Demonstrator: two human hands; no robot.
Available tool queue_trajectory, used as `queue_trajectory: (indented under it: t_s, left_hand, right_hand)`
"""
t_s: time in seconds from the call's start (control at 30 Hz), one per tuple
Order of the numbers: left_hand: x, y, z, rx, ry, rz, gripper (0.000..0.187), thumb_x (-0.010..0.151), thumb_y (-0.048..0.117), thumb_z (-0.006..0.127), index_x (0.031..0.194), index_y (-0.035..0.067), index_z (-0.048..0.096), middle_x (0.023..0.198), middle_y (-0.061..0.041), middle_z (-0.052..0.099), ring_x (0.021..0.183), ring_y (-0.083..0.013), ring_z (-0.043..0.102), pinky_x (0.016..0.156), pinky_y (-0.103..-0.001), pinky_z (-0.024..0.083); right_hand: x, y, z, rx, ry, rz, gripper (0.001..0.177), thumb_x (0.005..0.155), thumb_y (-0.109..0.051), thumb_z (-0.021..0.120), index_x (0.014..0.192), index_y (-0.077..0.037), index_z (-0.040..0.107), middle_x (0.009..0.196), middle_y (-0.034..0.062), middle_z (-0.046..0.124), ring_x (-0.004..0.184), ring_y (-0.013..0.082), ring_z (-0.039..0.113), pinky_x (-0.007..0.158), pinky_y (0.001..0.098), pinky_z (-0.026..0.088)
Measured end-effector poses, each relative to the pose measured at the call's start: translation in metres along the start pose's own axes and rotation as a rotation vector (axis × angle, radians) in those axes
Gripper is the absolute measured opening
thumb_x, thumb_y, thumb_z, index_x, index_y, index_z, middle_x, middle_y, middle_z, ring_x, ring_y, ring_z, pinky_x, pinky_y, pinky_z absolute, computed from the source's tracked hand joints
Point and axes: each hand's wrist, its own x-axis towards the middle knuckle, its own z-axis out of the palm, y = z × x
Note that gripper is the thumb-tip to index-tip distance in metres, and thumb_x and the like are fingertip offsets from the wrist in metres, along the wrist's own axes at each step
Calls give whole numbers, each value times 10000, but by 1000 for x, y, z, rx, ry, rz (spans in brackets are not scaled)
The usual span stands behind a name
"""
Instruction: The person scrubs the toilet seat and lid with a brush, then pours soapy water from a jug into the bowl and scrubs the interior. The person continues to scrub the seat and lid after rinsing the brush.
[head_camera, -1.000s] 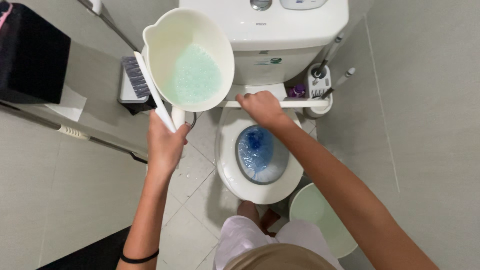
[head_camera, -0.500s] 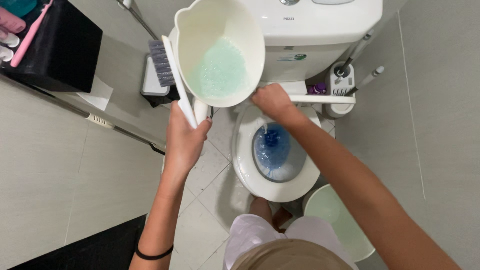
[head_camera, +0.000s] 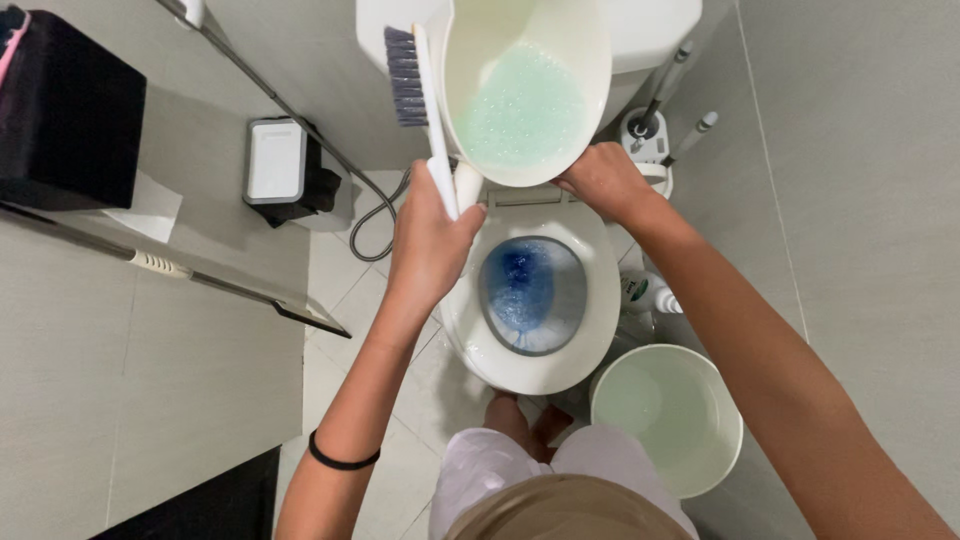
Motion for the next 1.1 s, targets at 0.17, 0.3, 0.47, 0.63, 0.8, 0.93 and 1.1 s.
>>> queue_trajectory:
  t_s: [0.17, 0.3, 0.47, 0.63, 0.8, 0.93, 1.1]
  left_hand:
    - [6, 5, 12, 17, -33, 0, 414, 850, 117, 706, 1145, 4, 439, 998, -230, 696, 927, -394, 714, 793, -474, 537]
    - [5, 3, 12, 42, -33, 11, 412, 861, 121, 702, 1142, -5, 429, 989, -243, 697, 935, -411, 707, 800, -484, 533]
    - [-3, -5, 0, 16, -10, 7, 451, 843, 102, 727, 1185, -20, 459, 969, -197, 689, 826, -323, 715, 702, -426, 562]
    - [-19, -27, -31, -151, -7, -122, 500, 834, 78, 713, 1253, -32, 463, 974, -97, 651, 674, -138, 673, 551, -293, 578]
    - [-31, -51, -67, -142, 57, -218, 497, 838, 67, 704, 1262, -34, 466, 939, -119, 654, 623, -154, 639, 538, -308, 549]
    - [-37, -76, -97, -71, 98, -287, 462, 843, 69, 705, 1217, -50, 460, 909, -114, 661, 604, -155, 646, 513, -318, 544]
    - [-39, -107, -135, -17, 77, -323, 433, 856, 91, 710, 1201, -32, 478, 875, -103, 675, 602, -151, 652, 523, -319, 545]
  right_hand:
    - [-11, 4, -1, 94, -24, 55, 196, 925, -274, 719, 1010, -108, 780, 879, 167, 741, 739, 372, 699, 671, 473, 560]
    - [-15, 4, -4, 62, -110, 130, 208, 930, -289, 735, 1025, -108, 771, 873, 179, 733, 763, 381, 702, 697, 477, 564]
    - [-8, -1, -1, 147, 29, 95, 158, 862, -171, 750, 1002, -101, 771, 888, 172, 739, 767, 385, 701, 682, 480, 560]
    - [17, -22, 12, 48, -65, 71, 69, 900, -167, 732, 911, -108, 766, 853, 164, 733, 751, 371, 707, 673, 475, 566]
    - [50, -55, 25, -123, -131, -15, 86, 879, -150, 719, 818, -98, 752, 809, 152, 734, 729, 350, 717, 633, 460, 570]
    - [72, -80, 52, -243, -72, -62, 260, 797, -32, 697, 1045, -97, 742, 728, 125, 742, 661, 303, 739, 552, 414, 578]
    - [101, -97, 93, -310, -214, 0, 129, 846, -91, 689, 958, -105, 752, 826, 99, 767, 774, 271, 754, 629, 387, 581]
